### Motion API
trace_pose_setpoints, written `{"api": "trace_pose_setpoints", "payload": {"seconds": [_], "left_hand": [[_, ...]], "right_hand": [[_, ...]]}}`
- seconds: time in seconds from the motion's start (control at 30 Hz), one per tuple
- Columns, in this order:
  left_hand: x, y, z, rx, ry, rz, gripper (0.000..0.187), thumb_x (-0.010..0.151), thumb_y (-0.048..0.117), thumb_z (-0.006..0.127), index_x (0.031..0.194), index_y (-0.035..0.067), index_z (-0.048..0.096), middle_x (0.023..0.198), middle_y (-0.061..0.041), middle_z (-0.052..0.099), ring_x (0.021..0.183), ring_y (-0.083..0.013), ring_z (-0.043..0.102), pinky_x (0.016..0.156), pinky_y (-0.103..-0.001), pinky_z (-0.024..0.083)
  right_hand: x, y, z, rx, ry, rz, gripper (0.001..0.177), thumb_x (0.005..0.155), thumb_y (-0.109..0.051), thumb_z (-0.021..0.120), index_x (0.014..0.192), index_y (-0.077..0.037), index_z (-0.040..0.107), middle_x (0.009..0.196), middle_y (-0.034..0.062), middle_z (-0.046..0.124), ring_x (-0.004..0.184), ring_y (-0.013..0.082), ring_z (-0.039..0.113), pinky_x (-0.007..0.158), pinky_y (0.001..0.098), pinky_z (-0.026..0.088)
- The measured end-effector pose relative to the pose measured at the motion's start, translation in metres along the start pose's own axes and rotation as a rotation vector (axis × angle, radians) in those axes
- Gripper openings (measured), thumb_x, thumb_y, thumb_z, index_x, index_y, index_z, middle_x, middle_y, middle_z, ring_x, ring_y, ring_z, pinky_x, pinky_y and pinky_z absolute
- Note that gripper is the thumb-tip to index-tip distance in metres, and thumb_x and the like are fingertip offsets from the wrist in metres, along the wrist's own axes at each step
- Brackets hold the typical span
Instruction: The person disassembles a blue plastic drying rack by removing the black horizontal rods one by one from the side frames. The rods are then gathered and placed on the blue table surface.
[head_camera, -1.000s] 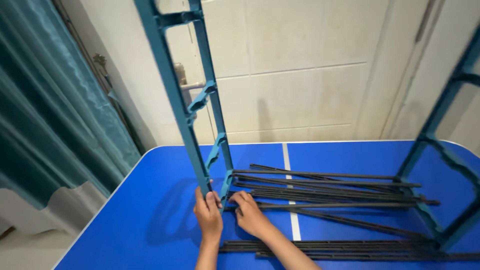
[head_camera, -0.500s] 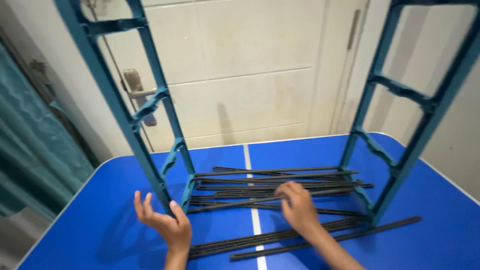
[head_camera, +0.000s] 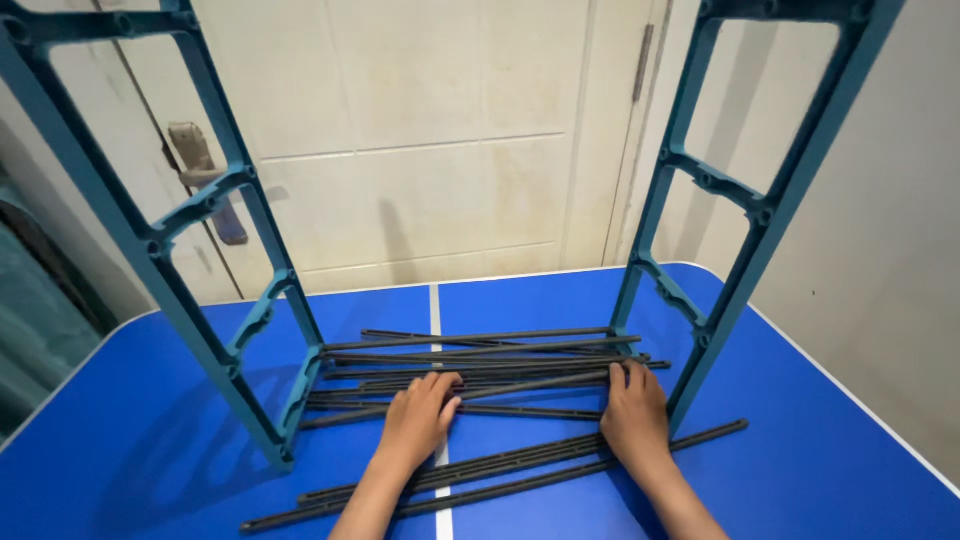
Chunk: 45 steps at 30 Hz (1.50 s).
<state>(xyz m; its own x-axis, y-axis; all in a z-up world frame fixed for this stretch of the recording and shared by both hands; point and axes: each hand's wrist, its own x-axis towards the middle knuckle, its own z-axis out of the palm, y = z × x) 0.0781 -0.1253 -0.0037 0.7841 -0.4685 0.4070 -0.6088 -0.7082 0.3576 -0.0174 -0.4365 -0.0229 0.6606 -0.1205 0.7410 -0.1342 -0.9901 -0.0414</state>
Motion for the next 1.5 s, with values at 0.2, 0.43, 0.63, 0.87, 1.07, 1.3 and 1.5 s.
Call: {"api": "trace_pose_setpoints", "payload": {"seconds": [0.2,0.43,0.63,0.87,1.07,1.3,1.5], "left_hand": [[-0.001,-0.009,0.009,-0.096,0.025,-0.005,0.015,0.087,0.03,0.072,0.098,0.019,0.075,0.098,-0.001,0.068,0.101,-0.0266,0.062,0.086,-0.043,0.049],[-0.006,-0.012,0.008,-0.168,0.077,0.054,0.019,0.08,0.025,0.077,0.098,0.017,0.077,0.097,-0.001,0.071,0.098,-0.028,0.064,0.084,-0.044,0.049],[-0.007,-0.017,0.013,-0.242,0.063,-0.004,0.017,0.081,0.022,0.077,0.096,0.015,0.077,0.095,-0.004,0.071,0.094,-0.0314,0.065,0.08,-0.044,0.053],[-0.011,-0.032,0.005,-0.198,0.066,-0.072,0.016,0.08,0.022,0.078,0.095,0.016,0.077,0.095,-0.002,0.072,0.097,-0.0278,0.066,0.085,-0.044,0.051],[-0.011,-0.029,0.003,-0.217,0.029,-0.074,0.021,0.079,0.02,0.079,0.1,0.017,0.076,0.102,-0.001,0.07,0.105,-0.0251,0.064,0.094,-0.042,0.047],[-0.012,-0.017,-0.004,-0.273,0.065,-0.089,0.031,0.078,0.016,0.078,0.108,0.019,0.072,0.114,-0.002,0.062,0.118,-0.025,0.056,0.102,-0.043,0.042],[-0.011,-0.025,0.003,-0.166,0.202,-0.066,0.041,0.083,0.012,0.071,0.122,0.017,0.063,0.132,-0.006,0.057,0.134,-0.0287,0.047,0.112,-0.047,0.037]], "right_hand": [[0.011,0.014,0.02,-0.206,-0.18,-0.048,0.036,0.065,-0.002,0.068,0.101,-0.006,0.062,0.1,0.0096,0.06,0.098,0.0321,0.061,0.076,0.0389,0.055],[0.014,0.02,0.051,-0.638,-0.076,-0.295,0.006,0.083,-0.009,0.063,0.078,-0.012,0.061,0.082,0.0073,0.057,0.077,0.0224,0.064,0.047,0.03,0.053],[0.011,0.013,0.074,-0.932,-0.133,-0.369,0.013,0.084,-0.008,0.058,0.082,-0.001,0.069,0.078,0.016,0.066,0.077,0.0314,0.069,0.056,0.0414,0.063],[-0.002,0.002,0.093,-1.037,-0.243,-0.369,0.013,0.092,-0.006,0.053,0.092,0.0,0.065,0.084,0.0275,0.073,0.087,0.0465,0.076,0.066,0.0479,0.064],[0.005,-0.003,0.093,-0.898,-0.312,-0.191,0.012,0.094,-0.012,0.054,0.093,-0.004,0.064,0.084,0.0196,0.072,0.094,0.0475,0.075,0.066,0.0507,0.065],[0.031,-0.002,0.048,-0.279,-0.214,-0.139,0.044,0.076,-0.008,0.059,0.12,-0.002,0.06,0.123,0.0164,0.064,0.118,0.0323,0.063,0.097,0.0451,0.055],[0.04,-0.012,0.044,-0.147,0.144,-0.26,0.055,0.072,-0.005,0.055,0.126,-0.01,0.063,0.119,0.0124,0.066,0.111,0.0331,0.061,0.095,0.0592,0.041]]}}
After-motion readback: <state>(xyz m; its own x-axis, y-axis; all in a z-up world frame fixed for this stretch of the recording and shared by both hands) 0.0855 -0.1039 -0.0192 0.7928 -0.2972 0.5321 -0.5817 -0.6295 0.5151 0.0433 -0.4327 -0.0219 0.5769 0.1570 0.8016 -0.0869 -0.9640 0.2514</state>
